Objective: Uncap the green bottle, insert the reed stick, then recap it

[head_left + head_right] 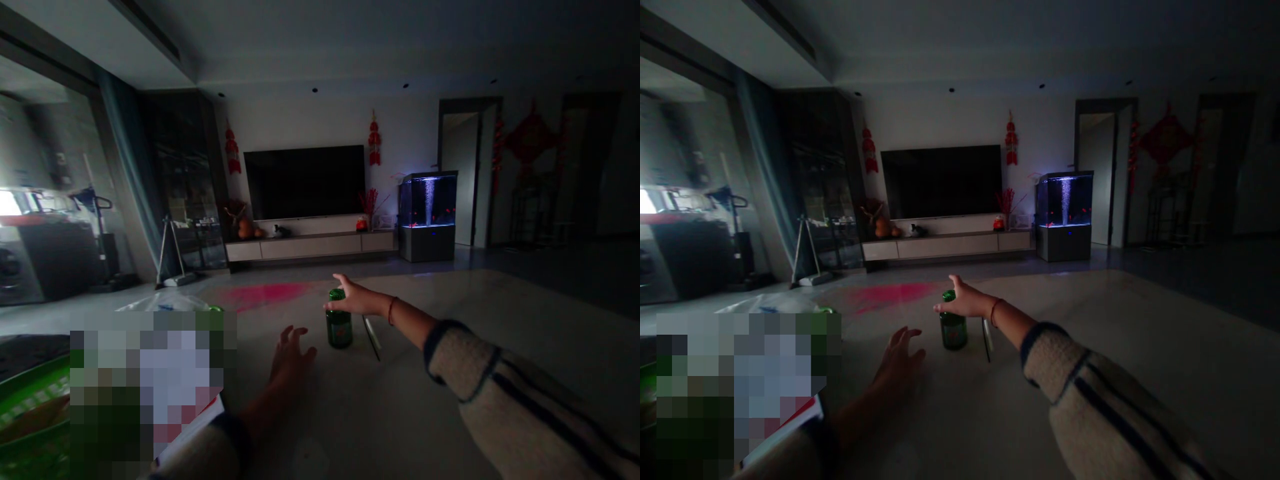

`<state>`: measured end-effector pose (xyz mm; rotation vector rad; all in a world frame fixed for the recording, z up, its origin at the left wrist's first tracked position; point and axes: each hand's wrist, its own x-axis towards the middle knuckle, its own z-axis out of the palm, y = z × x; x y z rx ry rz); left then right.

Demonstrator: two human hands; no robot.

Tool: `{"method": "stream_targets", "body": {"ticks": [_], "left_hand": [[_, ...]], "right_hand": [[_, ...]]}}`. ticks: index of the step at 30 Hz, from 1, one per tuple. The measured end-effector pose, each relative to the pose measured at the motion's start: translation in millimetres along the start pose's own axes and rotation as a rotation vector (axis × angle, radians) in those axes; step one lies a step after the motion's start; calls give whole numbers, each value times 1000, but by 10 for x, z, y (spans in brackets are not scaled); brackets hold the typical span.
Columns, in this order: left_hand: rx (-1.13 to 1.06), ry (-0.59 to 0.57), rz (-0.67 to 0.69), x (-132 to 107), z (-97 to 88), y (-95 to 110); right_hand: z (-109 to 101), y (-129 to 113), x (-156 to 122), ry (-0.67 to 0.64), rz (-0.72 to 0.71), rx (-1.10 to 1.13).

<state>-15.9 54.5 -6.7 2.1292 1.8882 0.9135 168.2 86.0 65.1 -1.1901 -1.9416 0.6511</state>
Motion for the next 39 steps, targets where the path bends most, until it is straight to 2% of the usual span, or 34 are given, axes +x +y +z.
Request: {"method": "stream_targets", "body": {"ticks": [5,8,12,16,23,28,33,39], "left_hand": [[62,13,0,-46,-11,31],[49,37,17,-52,-12,16],[-9,127,79,-54,-2,-13],[-78,169,158,-69,-9,-12],[-95,88,220,-102,9,10],[-110,41,184,-107,20,31],[-171,19,136,-115,15,60],[-290,-28,166,-140,7,89]], "right_hand": [[250,233,63,207,35,59],[391,384,44,225,-24,185],[472,427,-8,307,-64,233],[466,374,-54,314,-70,194],[484,314,-72,356,-74,160],[452,247,-51,348,-83,291],[326,92,-44,309,-74,439],[217,-50,-48,284,-117,541]]}}
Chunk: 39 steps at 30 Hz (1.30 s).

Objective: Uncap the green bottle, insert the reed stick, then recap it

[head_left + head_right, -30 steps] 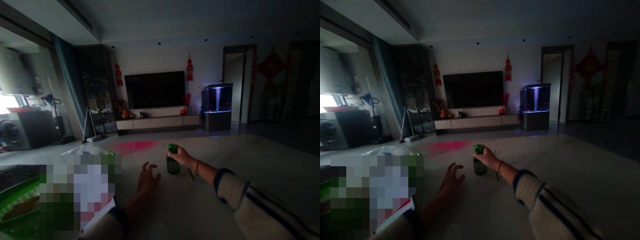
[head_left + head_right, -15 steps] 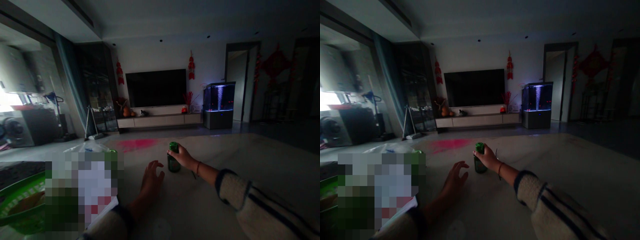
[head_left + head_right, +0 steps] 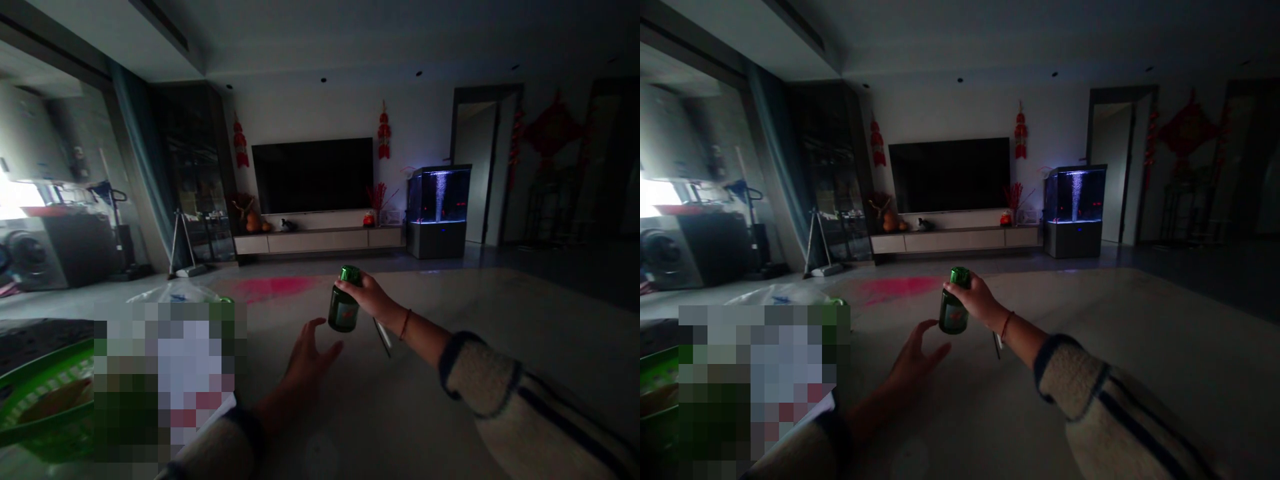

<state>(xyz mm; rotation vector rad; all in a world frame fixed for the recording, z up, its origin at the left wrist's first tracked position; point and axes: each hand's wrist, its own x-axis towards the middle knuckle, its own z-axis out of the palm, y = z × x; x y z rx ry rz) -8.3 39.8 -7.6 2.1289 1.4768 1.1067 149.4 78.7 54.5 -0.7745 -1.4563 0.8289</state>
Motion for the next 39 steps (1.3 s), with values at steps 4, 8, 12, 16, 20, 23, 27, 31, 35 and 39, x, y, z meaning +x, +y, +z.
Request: {"method": "stream_targets", "body": {"ticks": [4,8,12,16,20,23,27,31,35,39], "left_hand": [[-104,-18,3,-16,14,41],[-295,-46,-13,-20,38,94],[-477,-13,-25,-1,75,64],[-555,20,-49,6,88,16],[-563,11,-56,-24,59,75],[-513,33,-46,-46,39,142],[-415,47,-25,-49,30,161],[-387,79,-40,-44,19,153],[-388,78,-81,-48,5,180],[-358,78,-52,-61,13,173]], "right_hand": [[56,-86,-78,-33,15,7],[164,-121,-184,-93,31,-6],[275,-148,-278,-54,77,-48],[353,-191,-351,-7,102,-97],[393,-184,-379,31,150,-116],[403,-131,-374,7,153,-70],[401,-83,-351,-9,131,-92],[345,-168,-290,-37,129,-40],[164,-283,-164,8,27,-138],[-50,-354,-77,-88,-28,-470]]}}
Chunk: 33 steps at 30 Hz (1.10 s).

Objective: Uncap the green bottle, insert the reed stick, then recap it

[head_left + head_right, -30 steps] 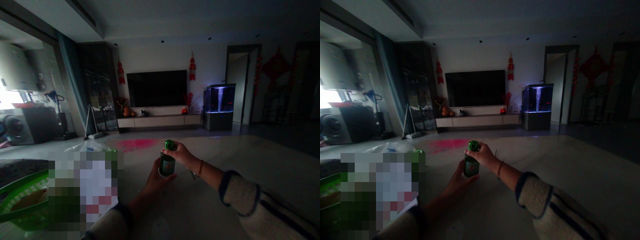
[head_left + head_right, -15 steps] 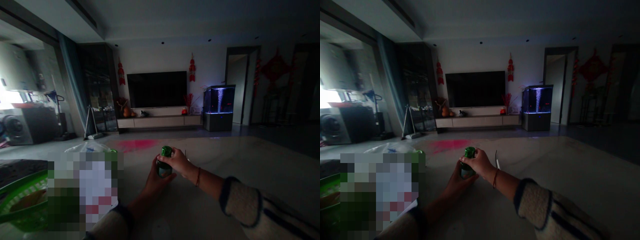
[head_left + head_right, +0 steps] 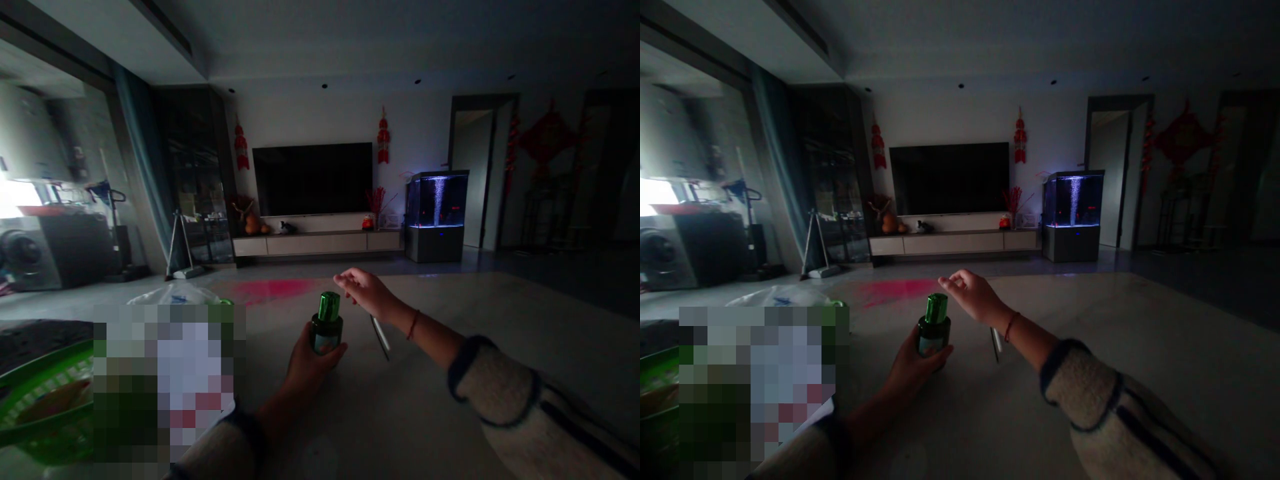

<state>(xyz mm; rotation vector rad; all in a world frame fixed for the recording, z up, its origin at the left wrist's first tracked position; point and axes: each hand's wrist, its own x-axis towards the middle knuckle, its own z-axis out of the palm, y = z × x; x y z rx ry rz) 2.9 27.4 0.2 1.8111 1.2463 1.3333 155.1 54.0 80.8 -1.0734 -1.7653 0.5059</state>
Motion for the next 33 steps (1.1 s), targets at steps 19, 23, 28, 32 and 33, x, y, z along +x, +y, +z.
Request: {"method": "stream_targets", "body": {"ticks": [19,23,28,32,33], "left_hand": [[205,-57,134,-38,6,-53],[217,-48,129,-44,4,-45],[205,-53,130,-45,10,-54],[201,-47,126,-37,10,-74],[194,-49,125,-37,10,-76]], "right_hand": [[-131,-240,-170,-219,-106,-600],[-164,-230,-174,-271,-135,-542],[-202,-229,-168,-319,-168,-536],[-225,-234,-164,-380,-194,-524],[-235,-240,-168,-390,-197,-522]]}}
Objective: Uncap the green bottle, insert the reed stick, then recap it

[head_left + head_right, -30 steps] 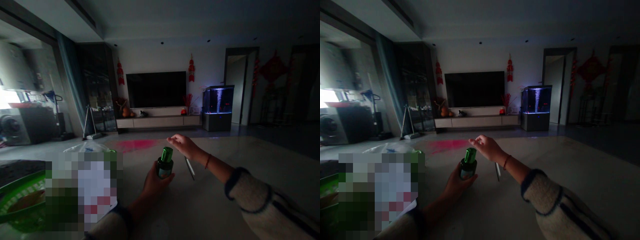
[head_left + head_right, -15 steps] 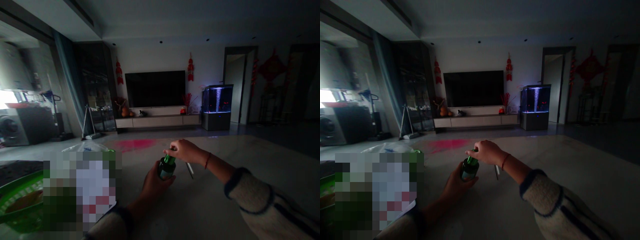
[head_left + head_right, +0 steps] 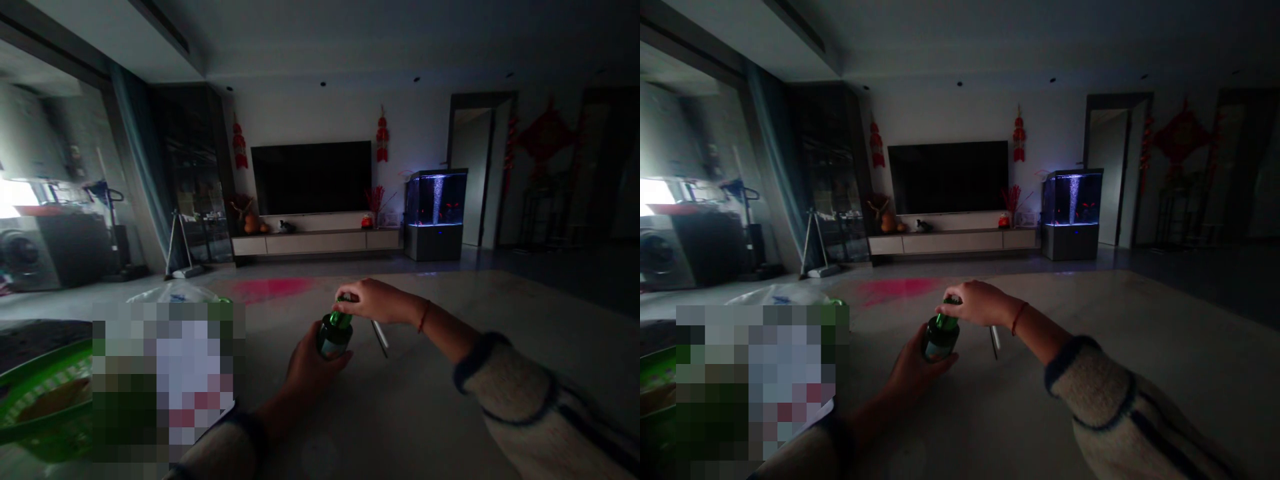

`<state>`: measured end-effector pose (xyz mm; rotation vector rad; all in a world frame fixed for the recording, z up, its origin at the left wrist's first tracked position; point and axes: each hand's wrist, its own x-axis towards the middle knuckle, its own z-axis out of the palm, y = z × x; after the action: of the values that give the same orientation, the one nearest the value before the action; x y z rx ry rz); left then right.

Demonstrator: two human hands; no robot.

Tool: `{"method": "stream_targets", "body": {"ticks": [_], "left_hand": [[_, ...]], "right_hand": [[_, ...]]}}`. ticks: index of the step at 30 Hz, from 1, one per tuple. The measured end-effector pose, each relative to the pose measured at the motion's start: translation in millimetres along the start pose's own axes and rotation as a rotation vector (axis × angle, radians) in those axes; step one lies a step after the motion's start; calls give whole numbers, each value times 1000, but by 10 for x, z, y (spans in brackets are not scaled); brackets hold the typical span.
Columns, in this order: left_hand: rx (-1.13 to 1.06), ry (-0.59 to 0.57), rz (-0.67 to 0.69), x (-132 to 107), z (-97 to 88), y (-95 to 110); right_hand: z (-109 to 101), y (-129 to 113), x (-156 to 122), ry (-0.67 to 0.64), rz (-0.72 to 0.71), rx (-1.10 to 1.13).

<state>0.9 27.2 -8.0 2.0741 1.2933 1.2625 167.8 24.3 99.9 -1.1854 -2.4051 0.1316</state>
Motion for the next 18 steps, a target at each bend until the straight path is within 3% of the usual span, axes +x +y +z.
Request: {"method": "stream_targets", "body": {"ticks": [8,12,18], "left_hand": [[-67,-4,6,-17,-1,17],[-66,-21,6,-23,-2,12],[-58,-12,9,-24,-2,14]], "right_hand": [[-141,-91,-116,58,9,42],[-100,-107,-77,101,67,11],[-36,-71,-42,78,-17,73]]}}
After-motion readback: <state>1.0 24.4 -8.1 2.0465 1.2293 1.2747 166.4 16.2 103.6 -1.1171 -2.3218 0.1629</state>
